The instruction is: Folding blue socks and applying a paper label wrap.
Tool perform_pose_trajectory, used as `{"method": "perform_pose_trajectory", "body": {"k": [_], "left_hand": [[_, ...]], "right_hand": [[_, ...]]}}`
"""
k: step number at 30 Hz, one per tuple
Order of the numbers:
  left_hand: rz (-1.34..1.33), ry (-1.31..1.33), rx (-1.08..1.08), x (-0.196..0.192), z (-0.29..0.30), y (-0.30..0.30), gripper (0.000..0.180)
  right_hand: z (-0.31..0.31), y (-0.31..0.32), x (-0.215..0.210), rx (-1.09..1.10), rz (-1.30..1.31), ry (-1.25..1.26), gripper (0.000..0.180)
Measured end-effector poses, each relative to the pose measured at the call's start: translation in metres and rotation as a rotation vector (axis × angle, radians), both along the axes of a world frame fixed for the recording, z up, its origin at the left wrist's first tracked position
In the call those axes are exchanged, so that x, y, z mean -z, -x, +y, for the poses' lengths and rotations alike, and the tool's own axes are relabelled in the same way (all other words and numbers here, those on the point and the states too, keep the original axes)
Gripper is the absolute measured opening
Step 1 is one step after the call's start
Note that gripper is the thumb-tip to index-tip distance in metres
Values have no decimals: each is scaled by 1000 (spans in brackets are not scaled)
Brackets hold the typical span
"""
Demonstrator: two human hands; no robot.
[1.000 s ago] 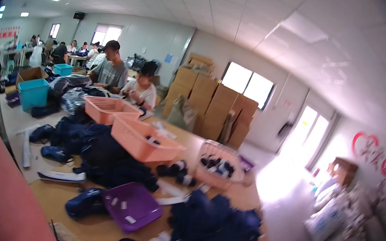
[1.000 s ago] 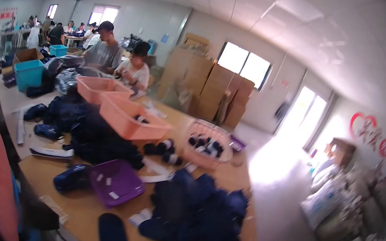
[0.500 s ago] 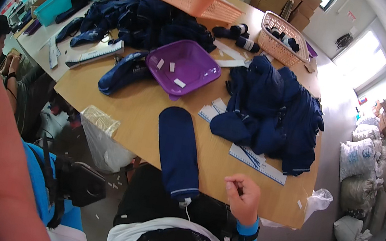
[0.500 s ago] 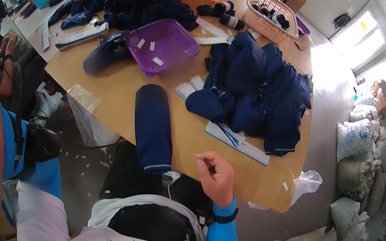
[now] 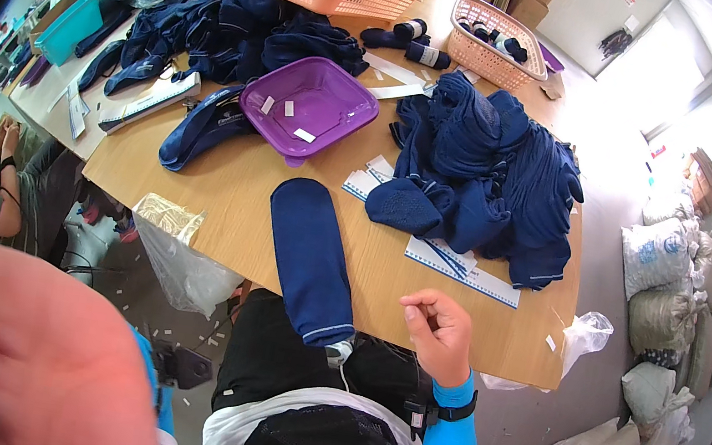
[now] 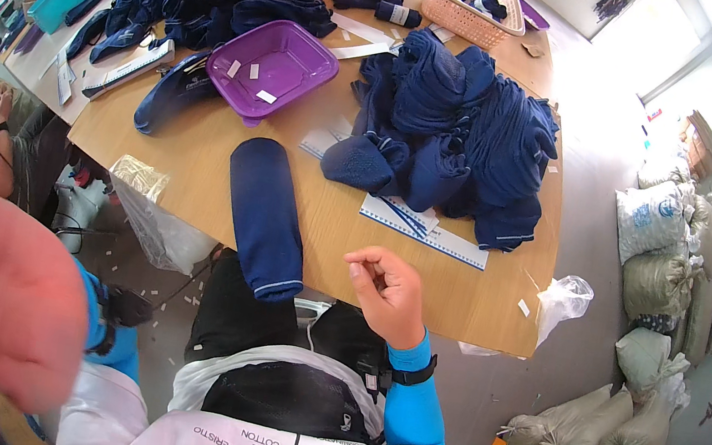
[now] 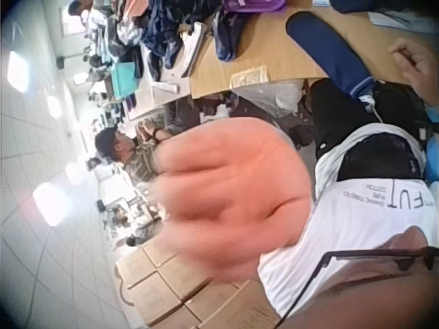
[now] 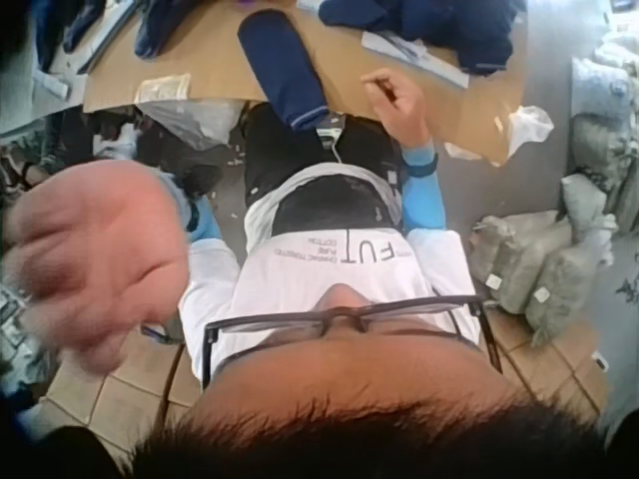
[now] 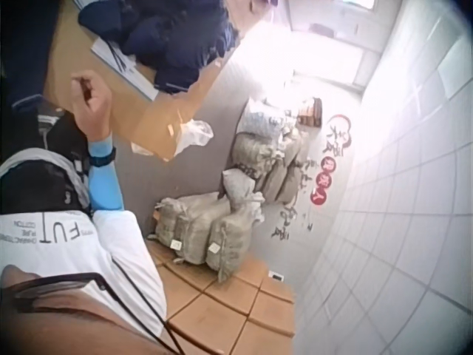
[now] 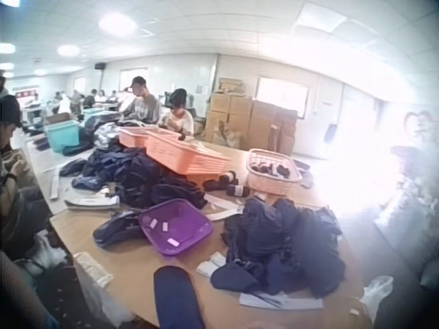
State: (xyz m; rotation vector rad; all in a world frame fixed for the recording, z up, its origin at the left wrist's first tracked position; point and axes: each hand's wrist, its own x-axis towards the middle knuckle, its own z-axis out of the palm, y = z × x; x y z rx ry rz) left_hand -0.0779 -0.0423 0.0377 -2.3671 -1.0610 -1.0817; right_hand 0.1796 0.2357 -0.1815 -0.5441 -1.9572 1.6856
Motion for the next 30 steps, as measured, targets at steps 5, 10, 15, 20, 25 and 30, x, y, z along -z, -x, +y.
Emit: {"method": "perform_pose_trajectory", "body": {"k": [5, 10, 15, 20, 25, 30], "left_hand": [[-375, 92, -340, 99, 84, -44, 21], [-282, 325, -681, 187, 111, -12, 39], [-266, 427, -944, 211, 127, -5, 50], [-224, 459, -988, 213, 129, -7, 58], [-212, 476, -998, 209, 124, -11, 59], [-336, 429, -982, 213, 106, -22, 51]], "right_hand": [[0, -5, -5, 13, 2, -19, 9], [-30, 17, -35, -91, 148, -696, 27], [-51, 36, -33, -303, -15, -846, 46], [-44, 31, -20, -316, -191, -814, 47], [-41, 15, -68, -222, -41, -645, 41], [-33, -17, -114, -165, 284, -576, 43]]}}
